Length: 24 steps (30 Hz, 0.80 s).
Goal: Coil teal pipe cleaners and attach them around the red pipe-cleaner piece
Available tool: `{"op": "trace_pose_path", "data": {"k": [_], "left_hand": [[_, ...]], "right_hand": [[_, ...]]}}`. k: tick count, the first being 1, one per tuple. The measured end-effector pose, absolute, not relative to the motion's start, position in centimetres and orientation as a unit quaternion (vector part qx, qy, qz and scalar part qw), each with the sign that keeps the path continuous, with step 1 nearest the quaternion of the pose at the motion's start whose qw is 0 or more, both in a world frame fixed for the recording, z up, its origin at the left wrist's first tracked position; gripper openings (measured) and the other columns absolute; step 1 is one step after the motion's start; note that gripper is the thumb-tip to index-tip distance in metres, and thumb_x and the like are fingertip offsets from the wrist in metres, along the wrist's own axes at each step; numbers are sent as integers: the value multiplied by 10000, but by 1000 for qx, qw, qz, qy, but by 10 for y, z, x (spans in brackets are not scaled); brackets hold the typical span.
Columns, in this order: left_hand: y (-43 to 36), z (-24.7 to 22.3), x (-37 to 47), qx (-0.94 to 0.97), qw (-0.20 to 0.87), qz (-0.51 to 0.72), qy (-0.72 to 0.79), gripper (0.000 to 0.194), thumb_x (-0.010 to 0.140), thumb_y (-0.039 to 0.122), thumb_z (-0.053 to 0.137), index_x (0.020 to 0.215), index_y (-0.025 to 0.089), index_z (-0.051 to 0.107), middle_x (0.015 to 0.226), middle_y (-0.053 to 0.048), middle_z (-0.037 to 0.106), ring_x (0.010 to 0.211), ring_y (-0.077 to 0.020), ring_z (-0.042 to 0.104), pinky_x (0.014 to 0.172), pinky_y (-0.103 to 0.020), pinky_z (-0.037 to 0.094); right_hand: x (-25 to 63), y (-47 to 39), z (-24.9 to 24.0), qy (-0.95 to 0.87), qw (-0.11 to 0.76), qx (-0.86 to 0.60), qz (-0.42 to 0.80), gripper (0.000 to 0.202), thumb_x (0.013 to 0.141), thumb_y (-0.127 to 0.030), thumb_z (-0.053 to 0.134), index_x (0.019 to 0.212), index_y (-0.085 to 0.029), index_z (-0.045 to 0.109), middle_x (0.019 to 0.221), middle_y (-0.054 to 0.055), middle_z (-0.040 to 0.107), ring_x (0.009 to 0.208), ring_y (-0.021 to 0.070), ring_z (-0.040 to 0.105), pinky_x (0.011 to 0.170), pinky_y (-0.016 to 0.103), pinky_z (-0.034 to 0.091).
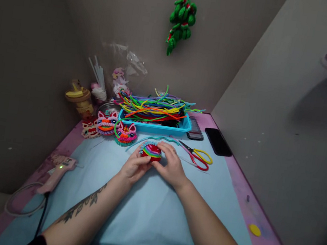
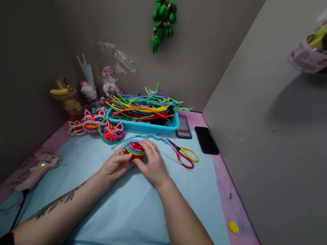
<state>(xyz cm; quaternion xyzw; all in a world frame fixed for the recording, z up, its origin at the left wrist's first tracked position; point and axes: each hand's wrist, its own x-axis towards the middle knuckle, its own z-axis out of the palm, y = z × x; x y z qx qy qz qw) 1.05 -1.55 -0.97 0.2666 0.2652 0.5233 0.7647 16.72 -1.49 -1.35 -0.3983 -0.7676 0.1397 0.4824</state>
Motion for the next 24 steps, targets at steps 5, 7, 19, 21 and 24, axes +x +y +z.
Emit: {"op": "trace_pose_path", "data": {"k": [5, 7, 19, 21, 24], "left_hand": [[-16, -6, 11, 279, 762, 528, 250, 601, 609, 65, 747, 1154, 205, 537, 1043, -50, 656, 942, -193, 626, 859, -324, 478], [-14, -5, 11, 280, 759, 530, 254, 632, 603, 64, 751, 1176, 202, 523, 1062, -60, 653, 946, -195, 624, 844, -315, 478], [-11, -10, 19, 294, 715, 572, 274, 485, 627, 149, 771, 1068, 183, 571, 947, -45, 675, 852, -171, 633, 764, -265, 472], [-10, -12, 19, 286, 704, 583, 288, 434, 643, 149, 766, 1031, 173, 573, 917, -41, 675, 811, -153, 633, 729, -247, 475], [-8, -15, 19, 288, 682, 598, 307, 429, 656, 152, 766, 1032, 173, 561, 924, -31, 676, 822, -142, 635, 749, -241, 475]], "right_hand": [[168, -14, -19, -784, 476, -390, 83, 584, 809, -214, 602, 1351, -253, 387, 1248, 114, 544, 1197, 259, 488, 1005, 481, 426], [168, -14, -21, -784, 481, -387, 64, 613, 823, -212, 592, 1380, -251, 340, 1257, 118, 536, 1202, 256, 480, 1006, 480, 426], [158, -14, -18, -773, 468, -428, 27, 509, 846, -188, 536, 1339, -213, 414, 1260, 116, 554, 1226, 261, 454, 1031, 492, 390], [157, -13, -19, -768, 473, -430, 43, 460, 857, -208, 530, 1310, -211, 452, 1236, 105, 579, 1209, 257, 471, 1020, 478, 400], [157, -12, -19, -745, 490, -447, 71, 336, 889, -213, 480, 1219, -211, 542, 1132, 91, 640, 1119, 239, 536, 966, 440, 440]]}}
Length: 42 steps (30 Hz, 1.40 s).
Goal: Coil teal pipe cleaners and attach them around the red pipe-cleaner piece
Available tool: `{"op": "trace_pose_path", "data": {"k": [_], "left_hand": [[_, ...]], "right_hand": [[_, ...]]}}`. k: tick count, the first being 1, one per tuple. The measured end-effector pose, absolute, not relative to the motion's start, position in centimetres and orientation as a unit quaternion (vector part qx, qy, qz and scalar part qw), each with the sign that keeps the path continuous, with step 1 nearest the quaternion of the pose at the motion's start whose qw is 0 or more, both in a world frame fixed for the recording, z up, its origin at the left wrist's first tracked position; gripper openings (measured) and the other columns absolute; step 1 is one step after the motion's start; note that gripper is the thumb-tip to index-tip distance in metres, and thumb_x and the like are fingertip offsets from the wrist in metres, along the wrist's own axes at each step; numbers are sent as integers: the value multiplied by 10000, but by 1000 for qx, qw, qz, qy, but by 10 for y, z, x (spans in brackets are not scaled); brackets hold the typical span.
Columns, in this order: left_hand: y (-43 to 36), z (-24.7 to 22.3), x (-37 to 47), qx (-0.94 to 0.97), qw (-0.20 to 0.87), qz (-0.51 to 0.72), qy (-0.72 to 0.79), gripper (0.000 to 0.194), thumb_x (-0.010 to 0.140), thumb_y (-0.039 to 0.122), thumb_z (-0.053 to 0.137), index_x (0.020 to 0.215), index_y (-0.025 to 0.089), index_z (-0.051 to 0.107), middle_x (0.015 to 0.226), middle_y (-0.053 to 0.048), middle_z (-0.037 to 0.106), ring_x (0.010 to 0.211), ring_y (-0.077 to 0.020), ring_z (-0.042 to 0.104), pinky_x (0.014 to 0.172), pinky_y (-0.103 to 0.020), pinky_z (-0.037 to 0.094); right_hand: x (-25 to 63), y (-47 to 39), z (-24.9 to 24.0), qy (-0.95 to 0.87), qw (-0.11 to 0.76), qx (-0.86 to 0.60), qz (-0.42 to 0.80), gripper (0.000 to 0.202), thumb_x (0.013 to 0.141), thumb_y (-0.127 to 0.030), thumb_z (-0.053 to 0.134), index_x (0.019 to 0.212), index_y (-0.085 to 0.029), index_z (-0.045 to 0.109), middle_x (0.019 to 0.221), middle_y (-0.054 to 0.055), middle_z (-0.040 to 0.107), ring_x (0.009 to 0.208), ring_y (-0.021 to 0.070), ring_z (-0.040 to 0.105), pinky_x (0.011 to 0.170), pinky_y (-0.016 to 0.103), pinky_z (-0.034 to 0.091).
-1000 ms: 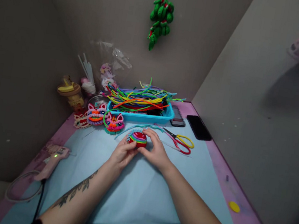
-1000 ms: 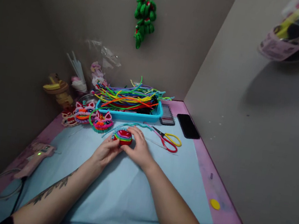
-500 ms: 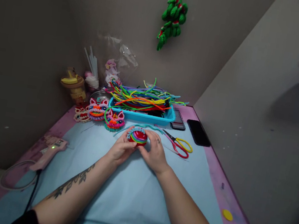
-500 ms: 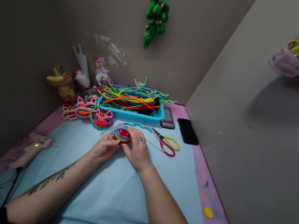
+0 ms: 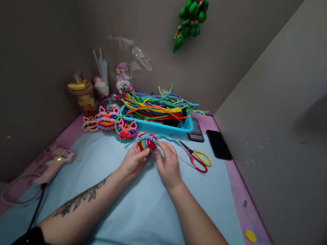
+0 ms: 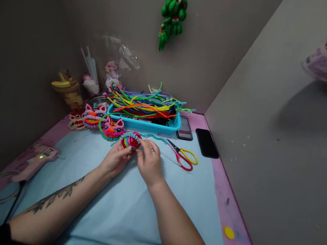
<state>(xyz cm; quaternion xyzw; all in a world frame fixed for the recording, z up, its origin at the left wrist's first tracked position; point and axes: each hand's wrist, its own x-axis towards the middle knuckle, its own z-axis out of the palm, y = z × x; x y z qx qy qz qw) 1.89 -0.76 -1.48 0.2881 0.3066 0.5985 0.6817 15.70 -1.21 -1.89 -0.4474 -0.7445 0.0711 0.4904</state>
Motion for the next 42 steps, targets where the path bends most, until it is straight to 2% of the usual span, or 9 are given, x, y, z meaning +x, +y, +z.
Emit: {"op": "trace_pose_path", "data": {"k": [3, 7, 14, 18, 21, 25, 33, 38, 42], "left_hand": [[-6, -19, 19, 322, 655, 605, 318, 503, 655, 154, 771, 1098, 182, 534, 947, -27, 684, 838, -134, 640, 791, -242, 468], [-7, -26, 21, 375, 619, 598, 344, 669, 661, 182, 770, 1242, 212, 440, 1001, -40, 694, 881, -162, 657, 842, -283, 466], [-8, -31, 23, 437, 577, 583, 369, 733, 692, 210, 745, 1315, 211, 357, 1076, -72, 678, 932, -175, 658, 853, -292, 479], [-8, -30, 23, 438, 578, 576, 378, 737, 689, 226, 742, 1313, 198, 351, 1082, -85, 673, 942, -191, 660, 872, -317, 483], [-8, -32, 22, 444, 577, 566, 387, 734, 699, 232, 731, 1319, 195, 340, 1062, -87, 678, 929, -199, 666, 870, -332, 487], [-9, -33, 22, 456, 570, 559, 393, 734, 713, 227, 715, 1331, 194, 321, 1022, -80, 688, 899, -193, 670, 846, -328, 494], [-14, -26, 23, 502, 531, 546, 410, 696, 744, 197, 664, 1350, 195, 322, 1099, -96, 665, 942, -197, 659, 844, -318, 497], [-17, -21, 24, 542, 484, 530, 437, 669, 763, 202, 641, 1355, 198, 328, 1126, -101, 653, 960, -191, 648, 841, -315, 495], [-18, -22, 23, 564, 456, 517, 455, 670, 769, 218, 636, 1363, 181, 328, 1067, -100, 672, 940, -194, 649, 829, -322, 492]], "right_hand": [[157, -10, -19, -691, 521, -490, 107, 239, 890, -233, 490, 1084, -214, 628, 1003, 79, 682, 974, 220, 603, 893, 399, 474], [156, -8, -17, -594, 557, -545, 201, 165, 814, -275, 596, 939, -203, 678, 905, 62, 700, 821, 202, 640, 798, 351, 501], [160, -2, -13, -531, 541, -559, 336, 150, 728, -281, 620, 809, -179, 694, 860, 58, 705, 843, 220, 636, 765, 344, 482], [163, 0, -15, -548, 547, -548, 316, 139, 711, -271, 619, 782, -179, 695, 862, 67, 686, 822, 210, 623, 726, 321, 486], [163, -1, -15, -546, 539, -551, 329, 151, 717, -253, 601, 811, -182, 695, 847, 60, 697, 760, 195, 625, 739, 327, 496], [162, -5, -12, -564, 521, -551, 327, 168, 732, -216, 567, 842, -183, 690, 860, 57, 709, 778, 200, 637, 754, 329, 498], [163, -8, -18, -652, 462, -568, 196, 269, 755, -121, 488, 951, -193, 657, 877, 60, 699, 809, 213, 623, 747, 342, 489], [163, -10, -14, -672, 442, -577, 142, 278, 753, -91, 469, 923, -197, 661, 848, 60, 695, 826, 226, 596, 758, 349, 477], [164, -11, -9, -667, 438, -587, 138, 278, 737, -86, 472, 886, -202, 677, 814, 51, 696, 816, 225, 579, 738, 337, 470]]}}
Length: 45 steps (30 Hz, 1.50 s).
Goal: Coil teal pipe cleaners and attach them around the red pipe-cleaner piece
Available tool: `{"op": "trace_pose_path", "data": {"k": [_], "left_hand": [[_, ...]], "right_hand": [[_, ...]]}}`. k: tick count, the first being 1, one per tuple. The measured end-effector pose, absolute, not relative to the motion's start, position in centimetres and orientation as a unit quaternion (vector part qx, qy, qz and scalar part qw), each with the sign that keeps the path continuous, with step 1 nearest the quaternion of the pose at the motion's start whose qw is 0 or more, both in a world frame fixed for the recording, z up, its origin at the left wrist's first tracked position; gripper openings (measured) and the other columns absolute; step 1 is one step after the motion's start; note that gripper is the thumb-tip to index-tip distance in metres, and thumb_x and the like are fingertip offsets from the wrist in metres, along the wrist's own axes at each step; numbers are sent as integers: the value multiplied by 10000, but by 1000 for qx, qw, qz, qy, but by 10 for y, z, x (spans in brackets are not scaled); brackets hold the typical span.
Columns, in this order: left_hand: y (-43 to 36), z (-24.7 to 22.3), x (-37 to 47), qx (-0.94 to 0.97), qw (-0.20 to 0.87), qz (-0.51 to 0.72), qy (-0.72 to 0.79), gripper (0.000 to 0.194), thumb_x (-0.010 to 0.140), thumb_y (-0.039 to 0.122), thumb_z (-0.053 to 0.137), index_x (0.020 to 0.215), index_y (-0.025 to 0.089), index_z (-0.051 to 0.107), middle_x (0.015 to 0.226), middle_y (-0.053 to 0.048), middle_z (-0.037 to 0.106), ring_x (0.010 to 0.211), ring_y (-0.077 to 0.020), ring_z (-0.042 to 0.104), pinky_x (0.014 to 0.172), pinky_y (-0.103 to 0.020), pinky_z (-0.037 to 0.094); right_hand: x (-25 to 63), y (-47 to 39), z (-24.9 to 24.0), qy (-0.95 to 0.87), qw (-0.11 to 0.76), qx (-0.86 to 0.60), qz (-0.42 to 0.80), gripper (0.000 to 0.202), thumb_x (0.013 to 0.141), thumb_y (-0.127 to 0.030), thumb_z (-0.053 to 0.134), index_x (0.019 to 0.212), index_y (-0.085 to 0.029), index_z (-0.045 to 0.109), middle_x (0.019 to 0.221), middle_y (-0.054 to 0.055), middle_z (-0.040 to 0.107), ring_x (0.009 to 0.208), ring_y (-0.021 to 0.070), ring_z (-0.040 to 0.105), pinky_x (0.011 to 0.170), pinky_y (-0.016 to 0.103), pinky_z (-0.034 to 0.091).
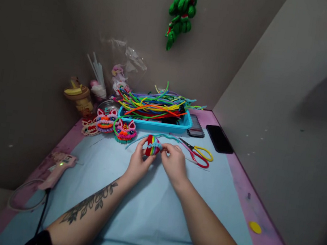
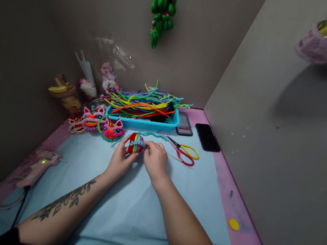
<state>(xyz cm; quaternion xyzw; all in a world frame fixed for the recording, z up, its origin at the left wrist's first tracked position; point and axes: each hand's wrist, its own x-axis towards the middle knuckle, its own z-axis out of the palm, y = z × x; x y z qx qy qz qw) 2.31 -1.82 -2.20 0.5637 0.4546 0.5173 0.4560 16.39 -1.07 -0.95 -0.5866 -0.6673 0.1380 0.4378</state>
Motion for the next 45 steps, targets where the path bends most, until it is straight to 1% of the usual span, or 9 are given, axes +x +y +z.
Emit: {"op": "trace_pose_path", "data": {"k": [4, 10, 16, 20, 27, 31, 38, 41, 45], "left_hand": [[-17, -23, 22, 566, 453, 518, 455, 682, 752, 220, 650, 1362, 185, 346, 1026, -88, 685, 936, -201, 649, 841, -330, 486], [-15, -24, 20, 550, 465, 515, 464, 710, 729, 222, 668, 1362, 190, 347, 995, -85, 689, 902, -215, 656, 825, -348, 498], [-12, -28, 19, 541, 489, 515, 450, 738, 737, 227, 671, 1381, 186, 311, 958, -70, 681, 845, -199, 658, 803, -337, 503], [-13, -28, 19, 537, 495, 514, 449, 737, 739, 225, 670, 1379, 184, 306, 934, -60, 683, 808, -187, 655, 786, -324, 500], [-13, -28, 19, 549, 491, 506, 449, 728, 745, 220, 665, 1377, 178, 305, 913, -56, 690, 811, -181, 649, 780, -305, 485], [-14, -28, 19, 555, 488, 503, 448, 726, 748, 219, 660, 1378, 172, 301, 940, -69, 689, 830, -186, 650, 777, -306, 486], [-14, -28, 19, 550, 493, 510, 441, 727, 735, 209, 670, 1374, 183, 325, 943, -67, 692, 824, -188, 653, 760, -302, 488], [-13, -27, 20, 536, 505, 513, 441, 736, 724, 214, 685, 1366, 178, 328, 939, -68, 695, 822, -183, 654, 763, -297, 485], [-11, -22, 20, 482, 560, 518, 431, 790, 699, 233, 714, 1364, 164, 293, 903, -64, 701, 792, -182, 665, 764, -307, 496]], "right_hand": [[167, -7, -10, -649, 444, -593, 175, 262, 715, -107, 485, 841, -203, 693, 781, 45, 699, 777, 219, 585, 726, 338, 471], [172, 0, -15, -552, 476, -587, 353, 176, 656, -196, 557, 787, -199, 674, 729, 20, 687, 676, 186, 620, 675, 314, 484], [172, 2, -13, -490, 494, -549, 463, 185, 584, -263, 643, 730, -184, 561, 529, -58, 543, 488, 112, 488, 507, 236, 375], [172, 2, -11, -472, 499, -537, 491, 218, 560, -248, 651, 700, -195, 493, 488, -91, 485, 446, 88, 422, 483, 221, 321], [173, 3, -12, -443, 503, -519, 531, 267, 527, -228, 626, 731, -205, 456, 494, -98, 500, 437, 85, 411, 481, 216, 307], [173, 4, -14, -464, 500, -525, 509, 223, 549, -236, 600, 718, -205, 459, 479, -102, 463, 426, 78, 376, 464, 208, 280], [173, 5, -16, -534, 497, -528, 435, 143, 602, -263, 584, 670, -208, 471, 519, -75, 466, 493, 104, 418, 495, 220, 309], [174, 5, -14, -525, 508, -503, 462, 168, 597, -248, 585, 671, -213, 438, 529, -88, 433, 493, 96, 400, 495, 211, 298], [176, 5, -10, -477, 518, -475, 528, 214, 568, -226, 596, 677, -217, 412, 524, -100, 428, 471, 81, 385, 491, 201, 284]]}}
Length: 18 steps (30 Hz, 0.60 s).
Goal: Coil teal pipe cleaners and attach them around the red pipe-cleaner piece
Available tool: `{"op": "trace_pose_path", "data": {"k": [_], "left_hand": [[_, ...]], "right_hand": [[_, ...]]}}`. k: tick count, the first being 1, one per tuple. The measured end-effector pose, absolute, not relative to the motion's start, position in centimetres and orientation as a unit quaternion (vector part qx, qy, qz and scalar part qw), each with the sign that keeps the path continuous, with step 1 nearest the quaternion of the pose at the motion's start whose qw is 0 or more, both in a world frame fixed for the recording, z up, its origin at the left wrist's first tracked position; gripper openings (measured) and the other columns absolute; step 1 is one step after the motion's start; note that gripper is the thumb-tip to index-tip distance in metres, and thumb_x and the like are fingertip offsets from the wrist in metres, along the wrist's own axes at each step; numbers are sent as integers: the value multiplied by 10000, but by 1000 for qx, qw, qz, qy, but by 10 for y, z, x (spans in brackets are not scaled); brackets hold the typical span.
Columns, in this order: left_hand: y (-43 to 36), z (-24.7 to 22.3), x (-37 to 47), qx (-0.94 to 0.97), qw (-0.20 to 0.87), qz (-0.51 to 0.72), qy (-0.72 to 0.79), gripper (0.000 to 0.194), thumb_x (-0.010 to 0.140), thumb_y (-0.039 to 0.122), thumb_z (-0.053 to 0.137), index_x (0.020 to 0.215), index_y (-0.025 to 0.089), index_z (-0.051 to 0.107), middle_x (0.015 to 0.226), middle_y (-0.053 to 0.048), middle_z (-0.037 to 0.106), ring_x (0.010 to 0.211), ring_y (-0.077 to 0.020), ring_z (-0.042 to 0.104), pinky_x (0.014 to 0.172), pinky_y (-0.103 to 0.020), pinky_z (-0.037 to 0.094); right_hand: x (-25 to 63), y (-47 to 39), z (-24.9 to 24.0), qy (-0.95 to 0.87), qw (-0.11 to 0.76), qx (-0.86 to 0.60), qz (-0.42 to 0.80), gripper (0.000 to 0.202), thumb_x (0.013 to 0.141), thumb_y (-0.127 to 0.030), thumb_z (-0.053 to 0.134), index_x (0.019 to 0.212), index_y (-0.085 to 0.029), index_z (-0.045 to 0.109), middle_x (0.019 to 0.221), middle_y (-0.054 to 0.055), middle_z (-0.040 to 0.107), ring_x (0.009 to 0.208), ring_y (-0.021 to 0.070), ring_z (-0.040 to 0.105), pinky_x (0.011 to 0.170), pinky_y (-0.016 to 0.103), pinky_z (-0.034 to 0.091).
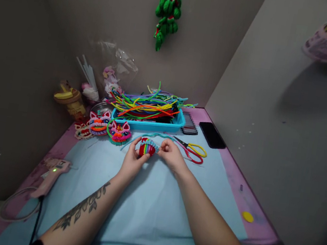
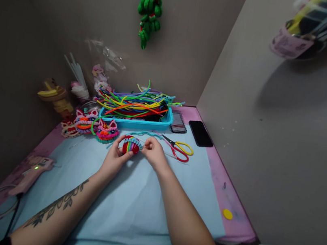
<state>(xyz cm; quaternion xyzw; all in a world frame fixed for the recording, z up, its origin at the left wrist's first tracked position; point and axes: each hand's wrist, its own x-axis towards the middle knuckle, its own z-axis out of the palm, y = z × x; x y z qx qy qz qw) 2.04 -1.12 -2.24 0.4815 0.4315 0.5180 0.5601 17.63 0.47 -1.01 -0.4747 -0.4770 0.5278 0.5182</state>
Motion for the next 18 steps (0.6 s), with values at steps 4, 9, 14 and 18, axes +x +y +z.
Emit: {"op": "trace_pose_path", "data": {"k": [4, 9, 14, 18], "left_hand": [[-10, -17, 21, 430, 607, 519, 421, 827, 652, 247, 755, 1346, 161, 314, 890, -62, 708, 768, -189, 678, 775, -327, 506], [-9, -17, 20, 404, 633, 520, 407, 819, 625, 250, 782, 1313, 157, 349, 885, -60, 718, 751, -183, 682, 776, -319, 504], [-8, -17, 19, 401, 645, 516, 397, 806, 621, 263, 790, 1299, 156, 368, 879, -64, 723, 736, -182, 681, 761, -314, 500], [-8, -16, 18, 405, 647, 507, 400, 829, 594, 284, 807, 1291, 157, 377, 883, -61, 721, 763, -185, 680, 782, -314, 494]], "right_hand": [[178, 5, -8, -436, 513, -452, 585, 291, 522, -228, 635, 673, -222, 387, 509, -102, 463, 448, 78, 389, 484, 202, 287], [179, 6, -6, -413, 495, -447, 621, 337, 480, -244, 665, 675, -223, 390, 491, -98, 493, 441, 91, 433, 465, 208, 305], [180, 7, -6, -388, 494, -447, 637, 345, 450, -217, 658, 671, -224, 393, 506, -85, 525, 436, 100, 457, 437, 208, 301], [181, 9, -8, -386, 490, -453, 637, 341, 450, -191, 636, 679, -222, 385, 510, -87, 533, 435, 93, 450, 454, 208, 299]]}}
